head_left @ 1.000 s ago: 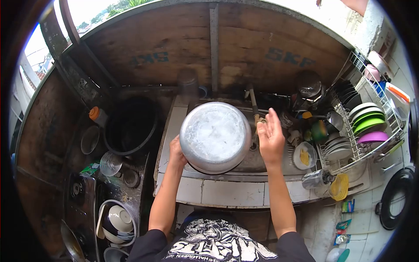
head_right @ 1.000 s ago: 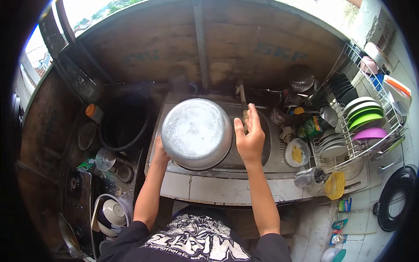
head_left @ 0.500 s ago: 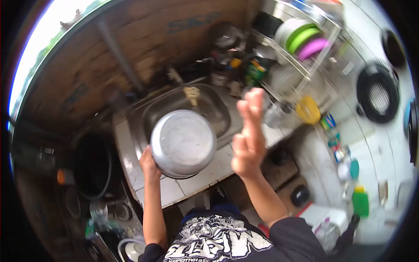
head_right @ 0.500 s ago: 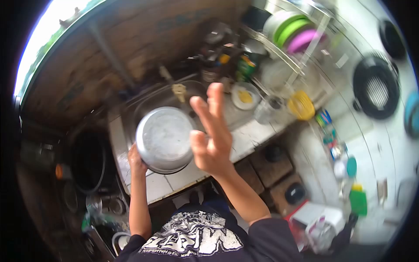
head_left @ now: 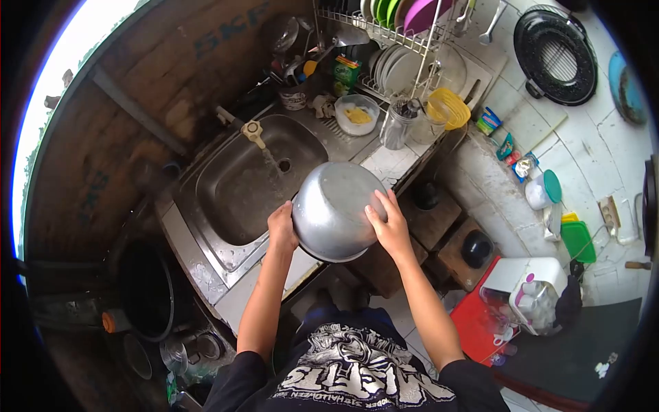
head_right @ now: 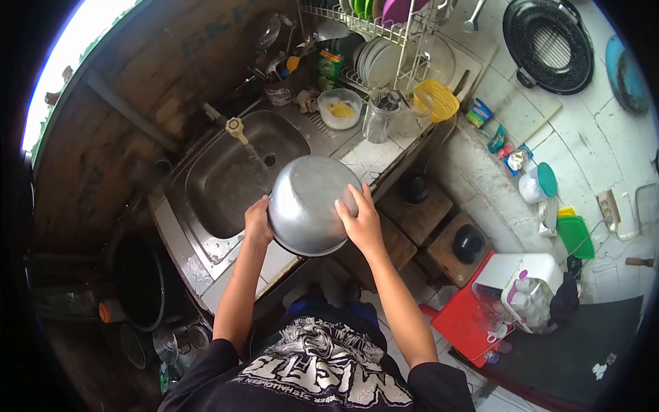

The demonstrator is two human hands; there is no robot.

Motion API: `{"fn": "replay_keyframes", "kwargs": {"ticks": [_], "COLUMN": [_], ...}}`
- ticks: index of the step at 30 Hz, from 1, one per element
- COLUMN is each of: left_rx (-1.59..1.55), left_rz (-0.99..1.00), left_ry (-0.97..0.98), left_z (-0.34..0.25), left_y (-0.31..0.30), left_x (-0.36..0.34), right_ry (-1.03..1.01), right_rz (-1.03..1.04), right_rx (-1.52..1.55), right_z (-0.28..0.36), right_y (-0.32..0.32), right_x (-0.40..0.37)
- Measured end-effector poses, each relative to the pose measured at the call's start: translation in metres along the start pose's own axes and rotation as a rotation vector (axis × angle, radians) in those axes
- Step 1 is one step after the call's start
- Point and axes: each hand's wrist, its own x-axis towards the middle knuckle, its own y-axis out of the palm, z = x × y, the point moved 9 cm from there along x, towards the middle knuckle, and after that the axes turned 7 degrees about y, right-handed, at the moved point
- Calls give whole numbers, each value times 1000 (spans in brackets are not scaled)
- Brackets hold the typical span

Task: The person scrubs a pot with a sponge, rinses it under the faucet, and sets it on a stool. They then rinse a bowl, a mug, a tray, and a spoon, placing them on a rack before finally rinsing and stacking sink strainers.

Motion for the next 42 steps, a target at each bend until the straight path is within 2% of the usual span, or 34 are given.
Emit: {"fn": "replay_keyframes", "kwargs": {"ticks": [4,8,15,21,26,29,32,33,39,42], "left_rx": [-150,-258,-422,-502,-532,-537,-515,-526,-486,-577], "left_rz": [-84,-235,-347,-230,-12,33,-15,33,-58,-70], "left_ry": [-59,-56,-33,-78,-130,-127,-92,-94,-34,-69], "left_z": [21,12,14,30,61,75,75,89,55,71], "left_y": [-7,-24,-41,-17,-11,-18,-31,-33,-52,-45], "left_x": [47,90,171,203,228,247,264,279,281,289], "right_ry": [6,-168,-270,-379,-410,-408,-411,-428,-417,-432], "right_rz": [44,87,88,36,43,68,106,124,155,149], "right_rx": [-91,-177,-325,-469,-622,-740,-814,-822,-786,-788], "right_z": [10,37,56,76,81,74,68,68,62,63], "right_y": [27,84,160,181,193,212,232,238,257,257], "right_x": [53,109,170,190,169,154,141,140,147,155]}}
